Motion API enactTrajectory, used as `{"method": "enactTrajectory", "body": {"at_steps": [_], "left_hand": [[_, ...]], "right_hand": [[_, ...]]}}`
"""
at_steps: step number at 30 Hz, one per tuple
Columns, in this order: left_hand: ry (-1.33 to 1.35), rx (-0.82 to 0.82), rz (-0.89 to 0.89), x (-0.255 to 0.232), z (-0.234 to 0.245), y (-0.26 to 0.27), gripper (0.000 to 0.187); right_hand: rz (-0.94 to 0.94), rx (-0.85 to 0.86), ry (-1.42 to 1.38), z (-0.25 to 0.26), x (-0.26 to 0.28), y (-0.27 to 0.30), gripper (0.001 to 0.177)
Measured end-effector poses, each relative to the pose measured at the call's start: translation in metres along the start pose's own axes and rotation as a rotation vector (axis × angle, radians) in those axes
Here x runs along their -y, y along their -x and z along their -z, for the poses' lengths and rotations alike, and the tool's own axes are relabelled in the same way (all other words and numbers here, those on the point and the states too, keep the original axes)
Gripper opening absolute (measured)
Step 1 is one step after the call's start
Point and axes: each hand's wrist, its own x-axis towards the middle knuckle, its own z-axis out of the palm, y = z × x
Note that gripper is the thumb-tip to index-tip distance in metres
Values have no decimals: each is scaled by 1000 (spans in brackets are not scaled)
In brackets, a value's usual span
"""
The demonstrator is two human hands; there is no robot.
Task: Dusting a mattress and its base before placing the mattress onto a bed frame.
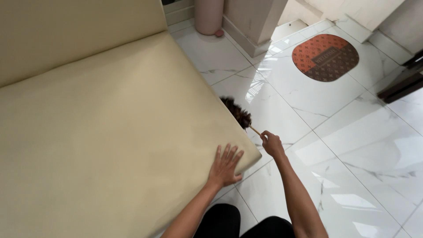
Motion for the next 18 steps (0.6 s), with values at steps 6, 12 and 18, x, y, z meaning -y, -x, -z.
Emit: {"method": "enactTrajectory", "body": {"at_steps": [6, 12, 18], "left_hand": [[59, -130, -21, 11, 9, -12, 102], [84, -117, -71, 23, -46, -32, 86], [-184, -545, -53, 29, -151, -53, 51]], "right_hand": [[251, -39, 36, -18, 39, -162, 14], [216, 134, -4, -20, 189, -257, 19], [252, 53, 5, -13, 294, -337, 18]]}}
